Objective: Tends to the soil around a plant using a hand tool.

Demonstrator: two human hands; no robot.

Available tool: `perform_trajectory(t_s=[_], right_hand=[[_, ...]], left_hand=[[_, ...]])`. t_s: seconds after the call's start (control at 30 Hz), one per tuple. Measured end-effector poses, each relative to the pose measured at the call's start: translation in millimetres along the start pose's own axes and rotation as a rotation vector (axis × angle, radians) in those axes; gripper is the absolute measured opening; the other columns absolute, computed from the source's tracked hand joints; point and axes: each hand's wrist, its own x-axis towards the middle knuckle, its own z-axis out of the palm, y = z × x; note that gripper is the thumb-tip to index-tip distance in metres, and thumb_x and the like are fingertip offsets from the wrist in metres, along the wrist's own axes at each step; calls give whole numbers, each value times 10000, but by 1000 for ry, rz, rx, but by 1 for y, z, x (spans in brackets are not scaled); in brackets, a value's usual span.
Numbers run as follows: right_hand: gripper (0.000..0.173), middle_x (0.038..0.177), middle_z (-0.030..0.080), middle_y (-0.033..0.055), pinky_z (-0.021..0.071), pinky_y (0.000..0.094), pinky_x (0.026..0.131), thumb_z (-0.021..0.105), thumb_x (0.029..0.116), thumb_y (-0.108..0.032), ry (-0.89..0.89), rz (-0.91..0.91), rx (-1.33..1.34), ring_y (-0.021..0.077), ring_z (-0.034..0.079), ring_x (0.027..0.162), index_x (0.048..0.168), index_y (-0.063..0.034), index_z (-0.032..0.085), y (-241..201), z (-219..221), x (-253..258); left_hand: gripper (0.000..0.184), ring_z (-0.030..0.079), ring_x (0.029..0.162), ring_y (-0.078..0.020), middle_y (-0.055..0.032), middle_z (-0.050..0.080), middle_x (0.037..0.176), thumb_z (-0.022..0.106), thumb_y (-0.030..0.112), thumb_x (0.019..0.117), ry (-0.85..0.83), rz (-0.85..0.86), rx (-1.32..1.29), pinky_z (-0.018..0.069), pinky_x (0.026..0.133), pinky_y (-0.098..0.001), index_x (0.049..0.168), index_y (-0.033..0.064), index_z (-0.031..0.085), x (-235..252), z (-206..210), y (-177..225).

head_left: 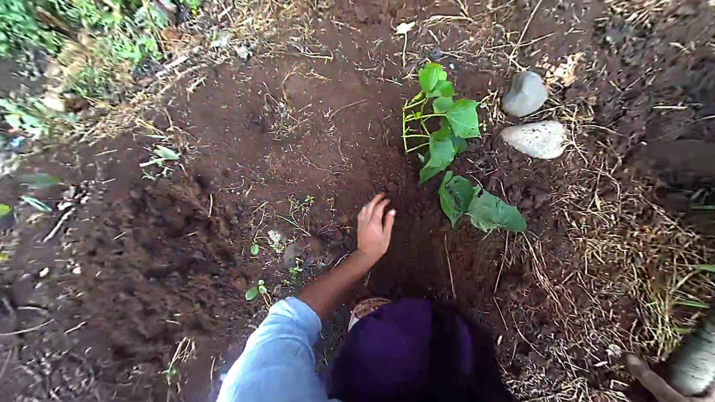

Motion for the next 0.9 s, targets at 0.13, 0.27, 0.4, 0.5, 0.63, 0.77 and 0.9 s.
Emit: perform_trajectory(t_s=[0.13, 0.27, 0.4, 0.5, 0.63, 0.77, 0.9], right_hand=[[296, 651, 570, -82, 536, 265, 459, 639, 921, -307, -246, -117, 146, 35, 559, 473, 1063, -53, 584, -120, 115, 13], [269, 671, 576, -49, 528, 253, 492, 524, 1054, -306, -356, -197, 172, 49, 561, 502, 1058, -44, 588, -211, 209, 9], [522, 1088, 677, 281, 521, 575, 921, 577, 1055, -359, -515, -88, -487, 405, 683, 1014, 1338, 78, 544, -187, 258, -3], [494, 1099, 666, 335, 492, 614, 939, 619, 1043, -299, -584, 78, -572, 457, 663, 1050, 1290, 126, 563, -141, 233, -17], [344, 784, 640, 190, 498, 568, 681, 670, 994, -286, -516, 43, -532, 332, 630, 714, 1058, 51, 654, -132, 184, -15], [346, 724, 583, 97, 493, 464, 585, 643, 1000, -331, -394, -95, -374, 219, 576, 593, 1068, 7, 622, -196, 206, 2], [379, 867, 612, 135, 520, 462, 712, 595, 1046, -311, -427, -72, -369, 239, 616, 725, 1208, 30, 579, -221, 254, 23]], left_hand=[[522, 367, 1504, -392, -217, 368, 1631, 486, 294, 1076, 81, -376, 187, 271, 1245, -532, 1492, -23, 487, -47, -27, -61], [668, 260, 1555, -413, -276, 274, 1658, 484, 361, 1070, 29, -412, 252, 156, 1286, -543, 1554, -81, 354, -46, 1, -50], [660, 231, 1574, -361, -216, 253, 1685, 448, 373, 1083, 121, -538, 280, 134, 1272, -570, 1595, -18, 306, -8, 27, -36], [662, 228, 1576, -357, -226, 244, 1685, 417, 374, 1097, 107, -587, 262, 134, 1275, -558, 1605, -24, 270, 8, 22, -40], [626, 221, 1578, -353, -237, 242, 1682, 431, 318, 1100, 137, -539, 168, 131, 1285, -532, 1595, -37, 283, 18, 24, -43], [610, 207, 1583, -350, -231, 229, 1688, 374, 309, 1116, 184, -527, 41, 115, 1293, -522, 1600, -44, 256, 45, 38, -31], [595, 236, 1572, -359, -227, 228, 1689, 320, 308, 1128, 293, -432, -16, 132, 1285, -535, 1601, -44, 244, 71, 53, -30]])
